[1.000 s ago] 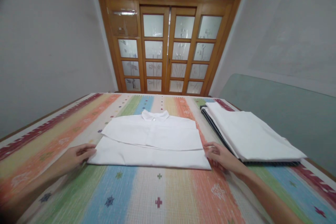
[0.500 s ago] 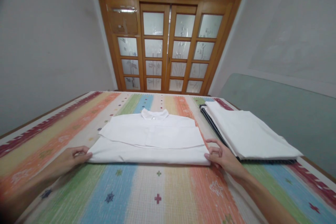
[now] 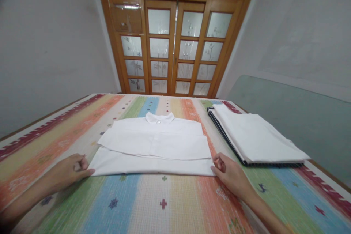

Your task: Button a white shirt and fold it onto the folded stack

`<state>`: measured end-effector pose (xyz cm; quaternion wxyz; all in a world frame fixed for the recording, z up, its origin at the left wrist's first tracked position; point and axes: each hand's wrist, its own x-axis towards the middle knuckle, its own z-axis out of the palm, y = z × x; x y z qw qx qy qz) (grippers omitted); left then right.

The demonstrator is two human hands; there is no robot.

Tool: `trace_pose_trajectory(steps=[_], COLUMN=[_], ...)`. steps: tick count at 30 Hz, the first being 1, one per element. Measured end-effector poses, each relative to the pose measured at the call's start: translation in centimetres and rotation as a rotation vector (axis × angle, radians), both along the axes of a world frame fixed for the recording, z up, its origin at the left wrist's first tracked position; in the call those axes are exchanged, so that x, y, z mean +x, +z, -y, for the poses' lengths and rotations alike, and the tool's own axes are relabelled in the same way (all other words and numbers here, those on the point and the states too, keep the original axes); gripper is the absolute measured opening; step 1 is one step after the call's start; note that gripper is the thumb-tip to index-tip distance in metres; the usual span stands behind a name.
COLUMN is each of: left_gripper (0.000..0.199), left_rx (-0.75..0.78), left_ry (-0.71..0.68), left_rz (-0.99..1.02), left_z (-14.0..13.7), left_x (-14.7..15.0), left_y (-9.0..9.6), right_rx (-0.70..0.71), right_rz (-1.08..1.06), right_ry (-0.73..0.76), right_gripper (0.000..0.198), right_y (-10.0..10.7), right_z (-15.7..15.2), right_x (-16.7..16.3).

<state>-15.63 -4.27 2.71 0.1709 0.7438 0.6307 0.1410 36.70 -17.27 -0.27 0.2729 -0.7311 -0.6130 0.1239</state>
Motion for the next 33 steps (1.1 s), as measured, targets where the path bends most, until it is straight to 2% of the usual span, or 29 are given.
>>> trace_pose_trajectory(steps=[3,5,10,13,15,21,27,30,33], left_gripper=[0.023,0.023,0.036,0.040,0.042,0.042,0.039,0.033,0.038], left_rx=[0.160,0.203,0.165,0.158,0.165,0.204,0.151,0.124,0.107], left_ry=[0.024,-0.069,-0.427,-0.508,-0.541,-0.629,-0.674,-0.623,-0.542], left_rz=[-0.049,-0.012,0.102,0.083,0.070,0.051,-0.105,-0.182,-0.197], left_z=[1.0,1.8,3.1,3.3,3.4,2.9,0.4,-1.2,-2.7], left_x=[1.5,3.0,7.8,9.9,10.9,12.7,14.4,15.0,14.9], left_y=[0.5,0.4,-1.7,-2.7,-2.9,-2.7,-2.3,-2.1,-2.4], right_rx=[0.095,0.177,0.253,0.268,0.261,0.195,0.122,0.068,0.043], right_rz=[0.232,0.305,0.278,0.279,0.279,0.258,0.265,0.273,0.259], right_ry=[-0.001,0.078,0.462,0.653,0.724,0.778,0.764,0.733,0.660], right_gripper=[0.024,0.027,0.033,0.046,0.053,0.050,0.049,0.053,0.052], right_y=[0.2,0.0,-1.3,-2.0,-2.1,-1.5,-1.0,-0.6,-0.2], right_z=[0.3,0.4,0.1,-0.1,-0.2,-1.4,-3.9,-4.9,-6.1], right_x=[-1.2,-2.7,-7.7,-10.0,-10.8,-12.3,-15.1,-15.9,-15.5])
